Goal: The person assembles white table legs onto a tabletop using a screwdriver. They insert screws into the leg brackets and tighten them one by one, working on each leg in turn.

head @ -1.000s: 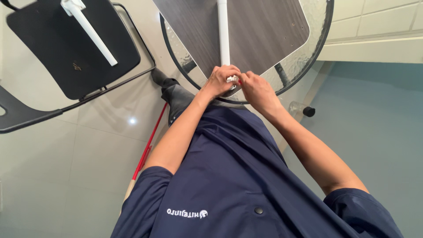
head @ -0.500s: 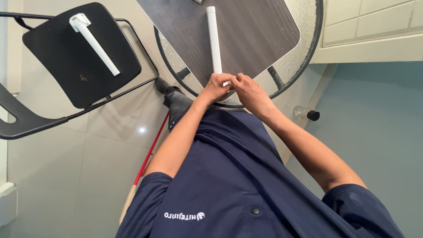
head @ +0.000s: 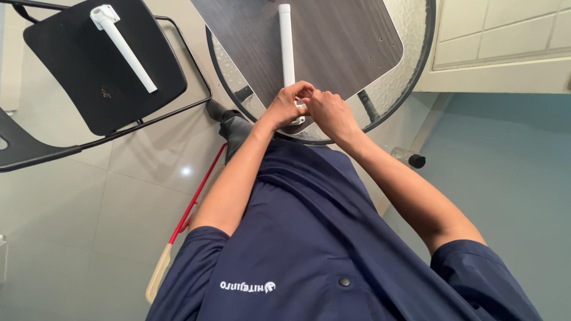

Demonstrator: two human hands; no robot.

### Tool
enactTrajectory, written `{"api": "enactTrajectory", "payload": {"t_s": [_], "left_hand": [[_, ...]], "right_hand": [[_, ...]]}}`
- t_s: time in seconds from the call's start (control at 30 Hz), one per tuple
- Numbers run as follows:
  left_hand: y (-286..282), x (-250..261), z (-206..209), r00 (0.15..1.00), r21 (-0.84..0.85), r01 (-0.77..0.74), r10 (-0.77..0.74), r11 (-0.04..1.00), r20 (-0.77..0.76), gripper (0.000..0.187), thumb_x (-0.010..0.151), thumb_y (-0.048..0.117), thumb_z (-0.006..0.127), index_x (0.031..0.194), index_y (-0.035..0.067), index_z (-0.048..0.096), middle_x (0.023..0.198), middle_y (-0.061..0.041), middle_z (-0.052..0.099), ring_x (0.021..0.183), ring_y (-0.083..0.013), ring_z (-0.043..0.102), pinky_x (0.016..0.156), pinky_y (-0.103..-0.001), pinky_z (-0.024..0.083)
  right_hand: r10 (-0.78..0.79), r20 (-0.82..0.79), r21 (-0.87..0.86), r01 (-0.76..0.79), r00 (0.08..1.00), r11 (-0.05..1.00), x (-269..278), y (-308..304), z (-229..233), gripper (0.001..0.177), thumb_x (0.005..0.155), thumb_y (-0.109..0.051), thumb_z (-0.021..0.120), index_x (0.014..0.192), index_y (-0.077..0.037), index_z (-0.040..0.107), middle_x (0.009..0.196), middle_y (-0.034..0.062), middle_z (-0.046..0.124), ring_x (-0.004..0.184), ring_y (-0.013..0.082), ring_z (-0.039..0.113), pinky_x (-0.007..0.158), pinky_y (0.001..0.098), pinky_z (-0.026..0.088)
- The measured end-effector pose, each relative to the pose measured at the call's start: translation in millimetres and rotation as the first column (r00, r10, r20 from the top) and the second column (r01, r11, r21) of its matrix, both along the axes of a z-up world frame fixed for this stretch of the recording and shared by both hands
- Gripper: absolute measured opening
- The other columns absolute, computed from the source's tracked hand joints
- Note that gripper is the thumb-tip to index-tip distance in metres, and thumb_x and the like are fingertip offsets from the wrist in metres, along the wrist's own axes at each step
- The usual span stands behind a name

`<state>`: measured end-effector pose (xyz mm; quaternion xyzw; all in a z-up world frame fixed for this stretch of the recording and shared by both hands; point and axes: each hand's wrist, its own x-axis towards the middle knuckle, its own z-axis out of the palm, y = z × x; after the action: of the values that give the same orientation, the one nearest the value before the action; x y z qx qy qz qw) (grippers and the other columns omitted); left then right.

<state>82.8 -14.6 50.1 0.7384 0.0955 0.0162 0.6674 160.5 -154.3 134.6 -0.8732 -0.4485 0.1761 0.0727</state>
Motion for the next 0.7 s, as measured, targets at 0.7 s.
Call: {"api": "enactTrajectory", "payload": {"t_s": [0.7], "left_hand": [[4,-61,-49,0.985,0.306,-0.163,0.139,0.938,0.100,0.103,0.054,0.017,0.096,0.143,0.013,0.045,0.120,-0.010,0.060,0.113,-0.0316,0.057,0.100,-0.044,0.046]], "right_hand": [[0.300,0.100,-0.067,-0.294,0.949,0.953,-1,-6,-21,0.013,0.093,-0.009,0.062,0.084,0.001,0.060,0.075,0.0196,0.067,0.067,0.0370,0.071,0.061,0.0452,0.058]]}}
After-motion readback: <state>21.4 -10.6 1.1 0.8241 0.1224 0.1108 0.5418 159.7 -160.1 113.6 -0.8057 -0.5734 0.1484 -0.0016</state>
